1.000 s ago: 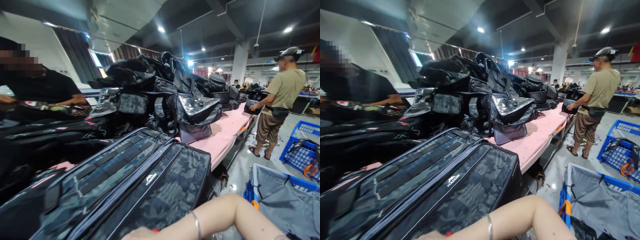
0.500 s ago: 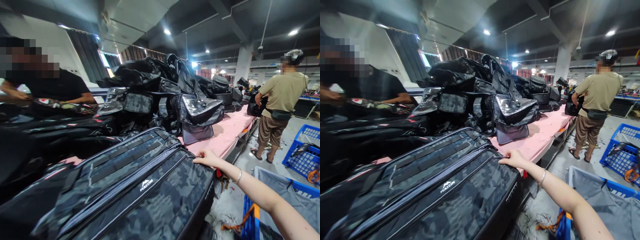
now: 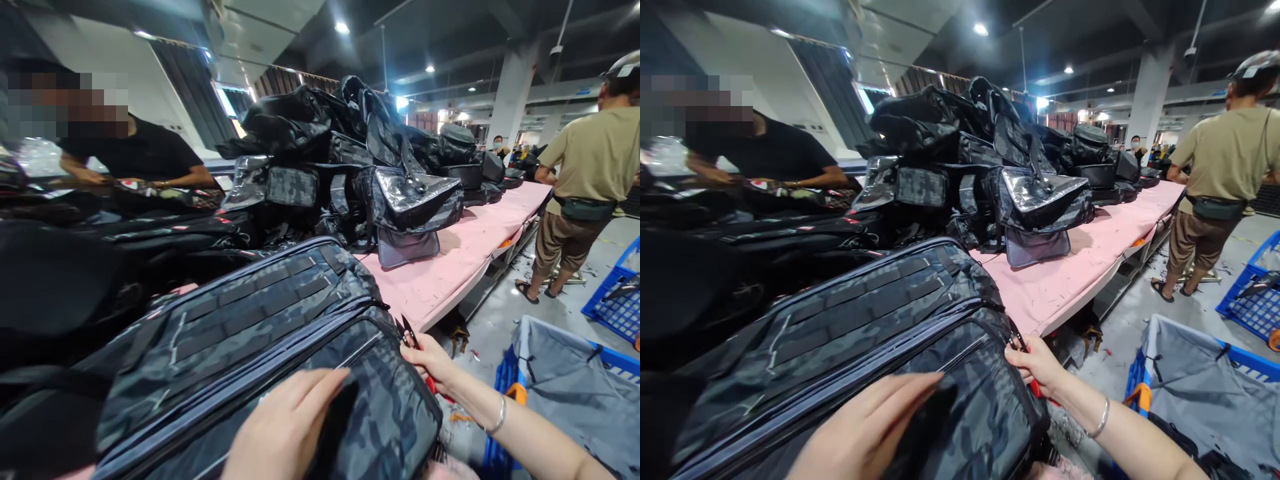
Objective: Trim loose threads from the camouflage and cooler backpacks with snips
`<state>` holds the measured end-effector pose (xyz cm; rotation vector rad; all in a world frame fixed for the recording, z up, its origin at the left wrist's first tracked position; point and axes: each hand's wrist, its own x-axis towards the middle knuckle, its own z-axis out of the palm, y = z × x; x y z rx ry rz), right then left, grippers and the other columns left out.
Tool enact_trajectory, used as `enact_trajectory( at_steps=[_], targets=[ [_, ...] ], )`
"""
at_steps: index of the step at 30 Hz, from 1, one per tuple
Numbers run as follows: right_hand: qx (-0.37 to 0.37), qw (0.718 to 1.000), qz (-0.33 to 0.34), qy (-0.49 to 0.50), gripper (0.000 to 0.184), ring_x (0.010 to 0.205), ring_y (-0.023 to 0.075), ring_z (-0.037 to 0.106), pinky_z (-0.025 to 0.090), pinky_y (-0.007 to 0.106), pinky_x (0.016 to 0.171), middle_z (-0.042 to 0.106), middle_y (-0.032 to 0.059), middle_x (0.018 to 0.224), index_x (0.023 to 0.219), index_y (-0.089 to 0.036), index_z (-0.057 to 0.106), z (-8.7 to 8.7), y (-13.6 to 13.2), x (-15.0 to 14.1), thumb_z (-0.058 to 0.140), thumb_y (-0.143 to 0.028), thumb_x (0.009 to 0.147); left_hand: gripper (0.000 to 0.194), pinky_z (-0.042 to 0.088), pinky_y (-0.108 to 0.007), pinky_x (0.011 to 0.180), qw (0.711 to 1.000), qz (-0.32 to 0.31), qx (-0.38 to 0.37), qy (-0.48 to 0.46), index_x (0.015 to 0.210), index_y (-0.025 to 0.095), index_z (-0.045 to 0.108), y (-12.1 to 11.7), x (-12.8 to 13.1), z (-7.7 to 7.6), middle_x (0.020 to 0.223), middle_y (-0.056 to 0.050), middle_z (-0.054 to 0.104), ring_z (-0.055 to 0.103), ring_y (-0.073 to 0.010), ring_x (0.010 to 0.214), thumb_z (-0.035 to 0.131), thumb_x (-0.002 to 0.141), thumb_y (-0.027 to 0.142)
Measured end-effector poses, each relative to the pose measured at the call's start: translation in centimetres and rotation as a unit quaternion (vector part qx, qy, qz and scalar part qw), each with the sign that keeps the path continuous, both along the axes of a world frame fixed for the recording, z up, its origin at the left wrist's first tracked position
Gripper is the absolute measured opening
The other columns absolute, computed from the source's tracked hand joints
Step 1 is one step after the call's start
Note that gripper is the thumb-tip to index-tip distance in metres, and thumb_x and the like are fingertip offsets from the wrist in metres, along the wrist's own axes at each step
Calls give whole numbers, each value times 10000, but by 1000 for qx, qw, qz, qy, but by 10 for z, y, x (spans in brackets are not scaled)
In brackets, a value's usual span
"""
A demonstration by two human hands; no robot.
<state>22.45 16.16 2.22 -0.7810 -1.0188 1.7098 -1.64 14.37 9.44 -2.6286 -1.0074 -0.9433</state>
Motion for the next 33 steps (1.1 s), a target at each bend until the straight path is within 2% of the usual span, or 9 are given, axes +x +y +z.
enact_trajectory(
  at_steps=[6,9,12,14,16,20,26,30,33],
  targets=[
    [-9,999,-8,33,388,366,3,109,68,155,333,258,-138,465,704,-194,398,-3,-10,0,740,-374,671,281,450,-268,601,993,39,-109,10,727,202,556,17,52,-10,727,-29,588,558,-151,646,344,893,284],
    [-7,999,-11,30,385,368,3,108,69,153,331,259,-135,470,704,-193,397,-9,-8,2,729,-387,688,286,439,-235,599,968,-21,-243,-51,696,200,502,3,42,-6,708,-19,574,543,-129,640,340,901,315],
    [-14,999,-33,17,372,371,6,119,72,150,332,283,-129,483,737,-193,416,-14,-6,2,708,-422,706,483,429,-225,577,889,-161,-418,-95,572,197,463,-15,19,3,597,-14,560,528,-120,575,236,912,454],
    [-18,999,-45,6,379,370,7,118,74,149,332,281,-129,486,750,-196,421,-16,-7,2,700,-448,707,602,431,-235,574,867,-187,-445,-128,520,195,464,-22,-1,7,557,-23,562,529,-126,551,140,892,539],
    [-18,999,-50,-7,386,373,9,119,82,149,336,278,-128,492,761,-200,423,-18,-10,3,694,-470,705,580,448,-241,622,900,-86,-392,-171,577,197,527,-23,-21,10,642,-35,608,567,-142,626,186,884,553],
    [1,996,-69,-62,381,388,23,165,138,154,353,291,-111,509,763,-206,449,-20,-21,6,675,-507,706,316,469,-235,711,953,169,-175,-182,756,216,599,-17,-51,9,808,-18,658,611,-158,764,445,837,481],
    [31,978,-126,-162,403,467,94,373,328,207,430,467,-32,586,744,-207,587,-22,-43,13,711,-564,606,222,475,-278,739,970,225,34,-81,874,198,587,-5,-51,-4,831,-34,659,611,-162,773,443,871,367],
    [29,969,-196,-150,372,555,133,457,400,224,516,506,-17,616,726,-222,616,-34,-54,19,720,-555,595,262,482,-323,712,946,313,82,-18,1008,180,591,0,-56,-13,940,-81,655,605,-206,831,465,862,358],
    [13,962,-237,-134,402,630,158,528,446,241,591,579,-2,676,786,-237,647,-45,-57,25,750,-548,552,232,481,-311,683,942,323,94,-7,1018,207,615,2,-66,-18,959,-74,649,599,-205,832,478,860,309]
  ],
)
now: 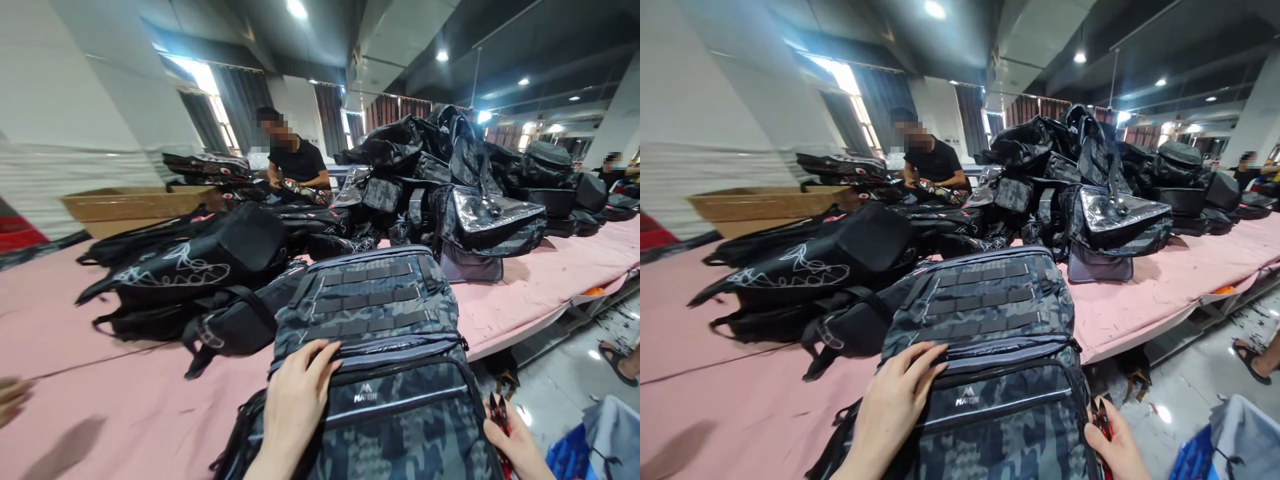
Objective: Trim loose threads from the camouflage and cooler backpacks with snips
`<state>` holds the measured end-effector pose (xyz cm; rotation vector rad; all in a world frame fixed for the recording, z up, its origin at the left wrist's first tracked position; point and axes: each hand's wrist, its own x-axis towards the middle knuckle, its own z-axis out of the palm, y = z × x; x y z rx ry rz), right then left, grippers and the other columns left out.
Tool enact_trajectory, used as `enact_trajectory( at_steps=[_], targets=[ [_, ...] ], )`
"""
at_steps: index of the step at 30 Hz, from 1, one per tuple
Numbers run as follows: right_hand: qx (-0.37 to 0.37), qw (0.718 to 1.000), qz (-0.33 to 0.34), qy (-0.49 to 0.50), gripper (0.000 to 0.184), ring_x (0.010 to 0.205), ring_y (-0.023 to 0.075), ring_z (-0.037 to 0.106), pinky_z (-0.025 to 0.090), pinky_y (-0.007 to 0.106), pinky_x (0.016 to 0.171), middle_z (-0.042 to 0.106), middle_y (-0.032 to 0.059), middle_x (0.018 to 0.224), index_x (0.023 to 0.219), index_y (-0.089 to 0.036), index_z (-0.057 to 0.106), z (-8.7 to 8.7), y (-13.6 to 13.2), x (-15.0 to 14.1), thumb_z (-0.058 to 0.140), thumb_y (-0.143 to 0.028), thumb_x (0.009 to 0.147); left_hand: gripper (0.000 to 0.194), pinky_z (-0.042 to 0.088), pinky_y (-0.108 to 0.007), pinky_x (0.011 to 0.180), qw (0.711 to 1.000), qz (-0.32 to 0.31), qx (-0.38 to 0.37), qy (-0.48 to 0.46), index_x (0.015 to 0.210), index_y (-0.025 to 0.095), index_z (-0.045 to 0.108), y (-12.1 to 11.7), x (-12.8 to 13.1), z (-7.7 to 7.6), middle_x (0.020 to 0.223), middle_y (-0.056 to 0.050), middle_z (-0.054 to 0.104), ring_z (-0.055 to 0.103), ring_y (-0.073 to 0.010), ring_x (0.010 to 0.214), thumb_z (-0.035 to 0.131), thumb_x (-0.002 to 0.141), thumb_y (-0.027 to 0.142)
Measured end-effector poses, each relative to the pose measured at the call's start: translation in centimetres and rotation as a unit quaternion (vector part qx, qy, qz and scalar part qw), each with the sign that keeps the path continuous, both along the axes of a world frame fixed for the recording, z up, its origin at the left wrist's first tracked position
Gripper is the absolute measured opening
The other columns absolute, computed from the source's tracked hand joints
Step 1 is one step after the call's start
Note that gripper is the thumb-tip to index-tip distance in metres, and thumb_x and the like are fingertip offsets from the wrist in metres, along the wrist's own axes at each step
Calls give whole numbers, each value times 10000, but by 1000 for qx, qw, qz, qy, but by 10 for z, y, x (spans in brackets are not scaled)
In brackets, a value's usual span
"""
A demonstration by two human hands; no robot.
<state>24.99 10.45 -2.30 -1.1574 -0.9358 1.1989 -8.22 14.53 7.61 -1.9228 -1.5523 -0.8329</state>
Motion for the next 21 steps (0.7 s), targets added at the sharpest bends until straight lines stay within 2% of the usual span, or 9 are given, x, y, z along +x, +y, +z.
enact_trajectory(
  at_steps=[3,6,9,13,15,18,19,21],
  targets=[
    [-19,999,-36,-10,439,683,187,576,474,260,633,629,17,726,837,-236,660,-7,5,10,760,-541,537,196,479,-277,718,999,-39,10,-25,978,211,630,-2,-1,-8,913,-54,649,596,-169,830,471,867,237],
    [-25,998,-20,-58,382,701,194,593,481,261,653,643,27,750,809,-215,658,-6,22,26,752,-502,575,191,480,-289,731,999,-38,12,-35,980,181,629,-9,12,-21,894,-65,646,591,-169,814,485,858,208],
    [-8,990,-7,-143,326,718,204,589,477,269,666,637,38,759,769,-196,648,4,48,44,727,-474,618,202,488,-298,742,998,-58,-24,-32,991,161,631,-15,35,-35,884,-74,648,595,-176,813,497,843,192],
    [32,964,-6,-264,291,672,203,556,452,278,626,609,32,686,695,-193,624,26,78,59,666,-480,671,331,495,-344,815,997,-57,-50,-22,1122,130,580,-14,54,-46,1019,-115,633,582,-214,940,449,819,101],
    [40,943,-11,-331,293,689,208,549,436,281,639,619,37,706,708,-194,631,43,87,56,633,-487,696,352,498,-350,814,997,-54,-55,-28,1118,127,578,-8,52,-41,1030,-117,629,577,-217,954,422,808,70],
    [49,923,-41,-378,313,665,190,517,403,268,623,606,26,699,729,-196,625,76,97,32,608,-508,712,322,505,-337,775,995,-65,-60,-44,1070,161,596,9,36,-23,997,-91,635,583,-200,913,418,815,78],
    [55,929,-25,-366,325,634,175,494,387,258,595,579,15,656,698,-193,610,87,100,19,609,-518,710,307,503,-339,772,995,-62,-58,-52,1069,168,593,16,29,-16,1001,-88,633,581,-200,914,424,823,94],
    [68,945,71,-311,398,560,136,425,338,239,527,481,-10,551,558,-183,531,106,108,-16,612,-543,707,270,499,-339,754,996,-38,-46,-67,1068,167,587,30,12,-5,995,-89,629,580,-203,900,441,843,143]
  ],
)
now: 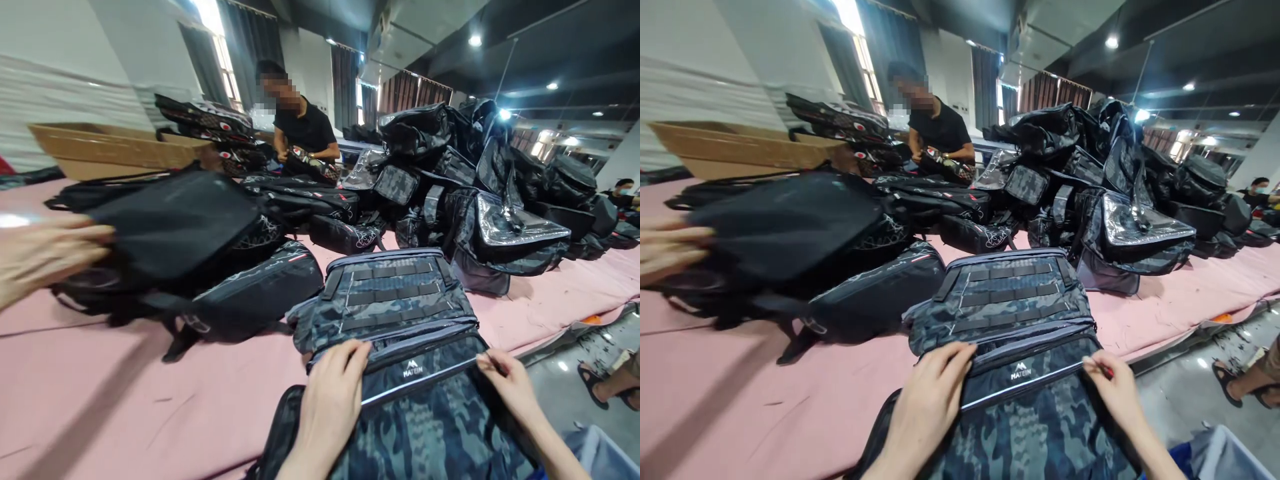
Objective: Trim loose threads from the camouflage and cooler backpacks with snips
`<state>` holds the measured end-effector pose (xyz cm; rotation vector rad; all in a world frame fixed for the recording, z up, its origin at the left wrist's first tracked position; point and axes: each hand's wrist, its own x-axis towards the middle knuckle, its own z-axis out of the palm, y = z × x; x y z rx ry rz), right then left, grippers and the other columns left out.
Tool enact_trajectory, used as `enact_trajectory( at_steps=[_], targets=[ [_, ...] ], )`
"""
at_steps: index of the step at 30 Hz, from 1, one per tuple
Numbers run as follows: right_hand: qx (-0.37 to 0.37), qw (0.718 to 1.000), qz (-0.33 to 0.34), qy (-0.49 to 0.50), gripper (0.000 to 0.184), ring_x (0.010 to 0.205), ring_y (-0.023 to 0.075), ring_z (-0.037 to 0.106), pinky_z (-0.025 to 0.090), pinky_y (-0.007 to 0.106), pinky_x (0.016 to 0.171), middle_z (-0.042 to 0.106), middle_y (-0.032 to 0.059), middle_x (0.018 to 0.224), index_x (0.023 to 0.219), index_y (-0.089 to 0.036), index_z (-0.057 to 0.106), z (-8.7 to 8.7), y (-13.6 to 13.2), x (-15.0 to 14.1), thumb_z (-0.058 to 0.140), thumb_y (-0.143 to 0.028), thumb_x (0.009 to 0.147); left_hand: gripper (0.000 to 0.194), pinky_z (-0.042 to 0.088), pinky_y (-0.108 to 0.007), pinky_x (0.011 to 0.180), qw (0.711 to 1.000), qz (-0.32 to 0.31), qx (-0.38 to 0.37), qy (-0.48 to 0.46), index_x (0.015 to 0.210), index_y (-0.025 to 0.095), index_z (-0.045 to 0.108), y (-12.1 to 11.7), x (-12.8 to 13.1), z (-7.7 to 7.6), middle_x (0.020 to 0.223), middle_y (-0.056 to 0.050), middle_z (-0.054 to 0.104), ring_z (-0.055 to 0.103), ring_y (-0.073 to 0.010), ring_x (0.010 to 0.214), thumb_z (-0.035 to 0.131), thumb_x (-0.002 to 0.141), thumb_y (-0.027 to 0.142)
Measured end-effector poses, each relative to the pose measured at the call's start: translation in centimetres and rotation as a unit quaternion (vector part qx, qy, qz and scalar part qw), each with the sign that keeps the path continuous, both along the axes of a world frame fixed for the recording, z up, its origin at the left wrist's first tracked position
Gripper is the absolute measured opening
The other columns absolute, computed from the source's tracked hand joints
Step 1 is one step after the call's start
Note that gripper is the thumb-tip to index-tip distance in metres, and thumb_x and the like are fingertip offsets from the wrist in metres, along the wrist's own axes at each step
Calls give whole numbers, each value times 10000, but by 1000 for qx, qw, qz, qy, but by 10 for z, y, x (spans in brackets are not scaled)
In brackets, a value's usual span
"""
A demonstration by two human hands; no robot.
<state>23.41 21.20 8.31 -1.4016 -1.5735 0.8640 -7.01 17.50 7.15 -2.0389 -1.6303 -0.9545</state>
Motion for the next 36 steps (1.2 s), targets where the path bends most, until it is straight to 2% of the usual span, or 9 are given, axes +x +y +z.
enact_trajectory(
  at_steps=[2,5,8,12,15,18,23,28,36],
  targets=[
    [-65,992,102,47,468,483,92,347,274,220,459,401,-34,488,501,-168,499,11,8,-39,614,-574,702,217,495,-316,696,1000,22,10,-1,1006,166,605,11,-14,4,924,-78,636,585,-196,832,450,854,176],
    [-238,943,186,143,515,375,36,151,119,199,372,247,-105,422,680,-137,608,11,21,-90,578,-651,694,195,475,-282,639,1000,16,18,16,881,178,625,16,-25,-3,822,-51,632,576,-177,753,439,847,131],
    [-308,911,167,218,577,352,18,120,83,179,351,222,-138,399,791,-120,612,-1,32,-122,639,-668,616,236,470,-283,681,999,21,42,25,926,161,623,10,-25,-14,844,-62,633,570,-180,791,428,828,69],
    [-336,896,93,276,587,313,0,104,45,167,334,190,-159,357,729,-113,590,-16,45,-140,665,-673,569,285,471,-289,693,997,24,61,28,973,160,625,3,-19,-20,845,-66,639,570,-181,786,411,820,50],
    [-334,893,46,297,529,295,-2,105,38,163,327,177,-162,337,651,-130,556,-21,54,-148,675,-640,575,294,470,-303,690,997,29,59,28,977,157,631,3,-18,-20,846,-73,637,566,-190,779,410,815,52],
    [-307,898,41,311,470,302,-1,149,71,158,324,215,-155,345,568,-177,448,-25,55,-152,750,-535,521,281,470,-315,704,997,32,64,26,989,142,622,2,-19,-20,849,-82,630,559,-197,781,424,811,51],
    [-252,909,49,329,602,317,-2,184,127,159,325,250,-146,337,525,-218,271,-37,38,-145,778,-536,459,230,470,-330,763,997,16,74,-9,990,132,606,-10,-16,-24,858,-88,611,554,-202,815,466,819,69],
    [-222,917,50,328,576,309,1,195,151,166,322,280,-133,322,514,-207,317,-49,24,-136,752,-583,485,239,461,-355,812,996,13,78,-46,1015,146,591,-19,-9,-31,885,-89,597,561,-213,859,501,807,70],
    [-204,916,67,339,462,332,10,178,148,176,336,257,-136,353,666,-123,580,-52,23,-130,712,-558,587,204,464,-345,789,993,13,80,-83,997,155,582,-18,-4,-24,877,-81,591,559,-199,822,533,809,95]
  ],
)
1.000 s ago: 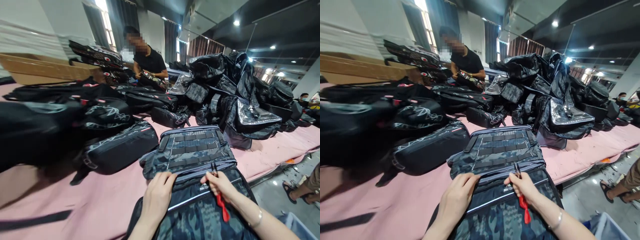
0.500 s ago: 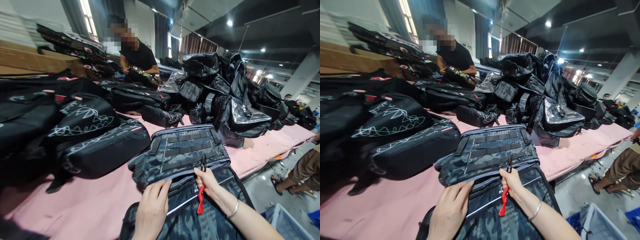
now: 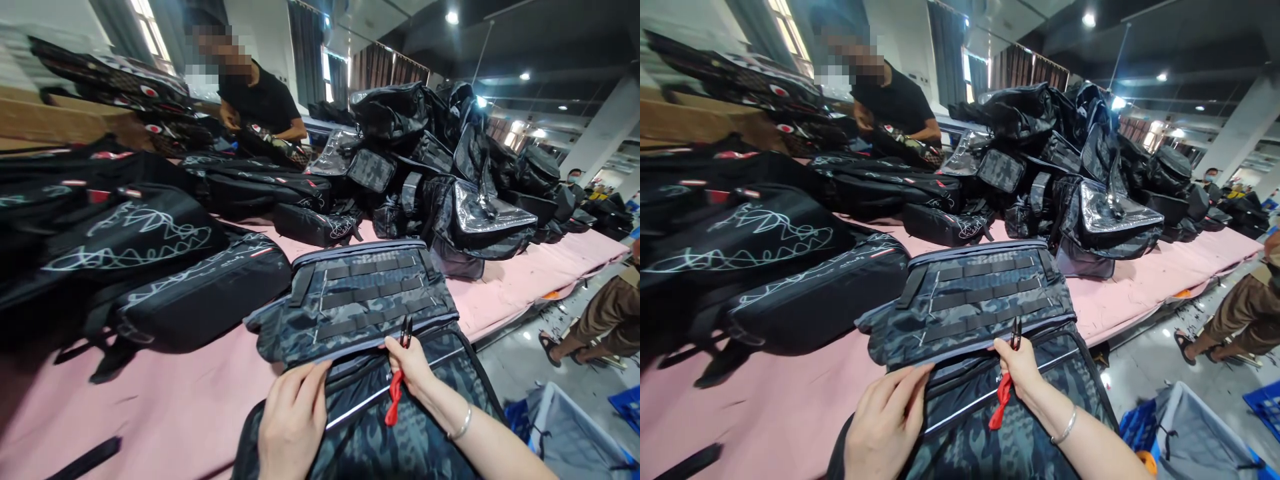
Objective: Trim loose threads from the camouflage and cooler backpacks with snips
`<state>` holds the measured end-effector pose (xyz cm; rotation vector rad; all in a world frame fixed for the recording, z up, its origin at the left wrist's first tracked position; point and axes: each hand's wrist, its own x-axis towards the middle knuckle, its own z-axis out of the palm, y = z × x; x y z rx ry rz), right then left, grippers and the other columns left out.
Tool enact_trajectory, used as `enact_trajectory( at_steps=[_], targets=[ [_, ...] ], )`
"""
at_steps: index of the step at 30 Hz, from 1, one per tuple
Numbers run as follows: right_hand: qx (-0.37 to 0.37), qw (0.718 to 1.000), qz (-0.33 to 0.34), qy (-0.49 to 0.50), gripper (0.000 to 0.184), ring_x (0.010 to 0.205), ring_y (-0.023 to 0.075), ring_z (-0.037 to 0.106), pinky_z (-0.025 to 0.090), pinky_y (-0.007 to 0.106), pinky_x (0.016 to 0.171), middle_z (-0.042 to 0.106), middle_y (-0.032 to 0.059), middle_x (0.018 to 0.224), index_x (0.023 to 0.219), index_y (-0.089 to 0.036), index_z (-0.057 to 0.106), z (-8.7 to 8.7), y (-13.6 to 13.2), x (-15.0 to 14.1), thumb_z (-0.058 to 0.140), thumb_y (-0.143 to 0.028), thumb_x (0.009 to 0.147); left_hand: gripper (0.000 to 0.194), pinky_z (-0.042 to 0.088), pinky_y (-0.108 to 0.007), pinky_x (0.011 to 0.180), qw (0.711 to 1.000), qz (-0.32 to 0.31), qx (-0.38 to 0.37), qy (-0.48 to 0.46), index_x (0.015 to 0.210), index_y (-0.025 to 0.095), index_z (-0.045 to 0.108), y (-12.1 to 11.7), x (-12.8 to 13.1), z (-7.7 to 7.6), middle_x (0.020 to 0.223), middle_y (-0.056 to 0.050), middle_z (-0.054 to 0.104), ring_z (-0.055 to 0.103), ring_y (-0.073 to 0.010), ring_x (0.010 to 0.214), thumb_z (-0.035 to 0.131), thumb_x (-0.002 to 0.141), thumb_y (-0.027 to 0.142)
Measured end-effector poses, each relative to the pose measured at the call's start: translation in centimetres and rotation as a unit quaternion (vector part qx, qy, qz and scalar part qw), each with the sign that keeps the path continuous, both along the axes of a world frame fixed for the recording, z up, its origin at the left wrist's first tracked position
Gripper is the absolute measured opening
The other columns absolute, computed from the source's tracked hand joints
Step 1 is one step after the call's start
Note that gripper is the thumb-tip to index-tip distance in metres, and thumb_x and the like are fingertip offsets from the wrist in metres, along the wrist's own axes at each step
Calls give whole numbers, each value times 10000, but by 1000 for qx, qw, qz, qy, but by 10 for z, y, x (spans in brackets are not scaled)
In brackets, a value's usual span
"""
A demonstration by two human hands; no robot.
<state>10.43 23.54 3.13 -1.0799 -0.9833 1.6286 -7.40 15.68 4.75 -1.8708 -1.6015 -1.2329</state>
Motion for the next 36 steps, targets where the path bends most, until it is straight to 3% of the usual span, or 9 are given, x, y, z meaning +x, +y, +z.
enact_trajectory(
  at_steps=[6,10,14,17,19,20,26,31,36],
  targets=[
    [11,1000,18,5,478,373,17,125,110,181,360,190,-142,402,712,-117,619,5,-2,4,667,-585,631,147,465,-301,765,1000,7,24,-7,946,174,613,0,2,0,855,-56,638,588,-172,775,574,805,175],
    [40,999,21,-21,463,369,27,142,140,180,365,204,-128,418,774,-128,665,8,-4,5,634,-576,664,211,448,-324,721,998,27,-30,54,1018,199,622,1,7,0,902,-40,685,583,-203,809,537,830,243],
    [107,991,0,-83,296,509,107,480,380,219,492,567,-6,575,814,-177,708,15,-13,4,643,-441,698,205,432,-338,677,989,19,-148,-14,876,234,661,3,8,8,822,-26,684,562,-221,801,477,848,320],
    [239,939,29,-245,220,748,169,605,438,265,708,686,28,844,932,-237,698,28,-21,3,576,-300,759,270,455,-316,698,960,-43,-234,-148,728,236,642,6,1,13,770,-8,671,570,-192,778,461,841,401],
    [298,883,75,-355,217,681,159,606,429,254,682,685,5,761,925,-250,689,38,-23,2,539,-243,769,281,466,-309,701,946,-60,-252,-194,715,238,637,7,-3,16,770,0,670,578,-184,776,473,829,436],
    [300,871,93,-379,186,631,148,591,418,240,640,668,-6,696,869,-241,691,42,-22,2,543,-230,758,271,466,-313,712,948,-57,-241,-198,730,238,641,7,-4,17,782,-1,670,580,-185,784,484,825,437],
    [212,919,106,-315,145,498,88,447,326,192,500,522,-49,524,591,-170,607,49,-6,-7,593,-274,692,125,446,-287,726,997,-31,-36,-68,882,217,645,-2,16,24,804,-28,619,569,-158,766,550,830,281],
    [205,923,90,-314,200,464,74,349,282,191,470,424,-69,475,533,-167,546,46,-6,-11,568,-287,692,125,440,-265,694,999,-29,-34,-13,881,186,627,0,27,22,785,-26,617,575,-147,726,553,834,276],
    [212,919,63,-325,170,492,87,410,303,202,508,487,-55,500,558,-169,586,52,-14,-13,561,-268,694,203,429,-280,653,995,17,-100,-23,803,178,617,3,31,27,758,-22,619,576,-168,721,530,836,358]
  ],
)
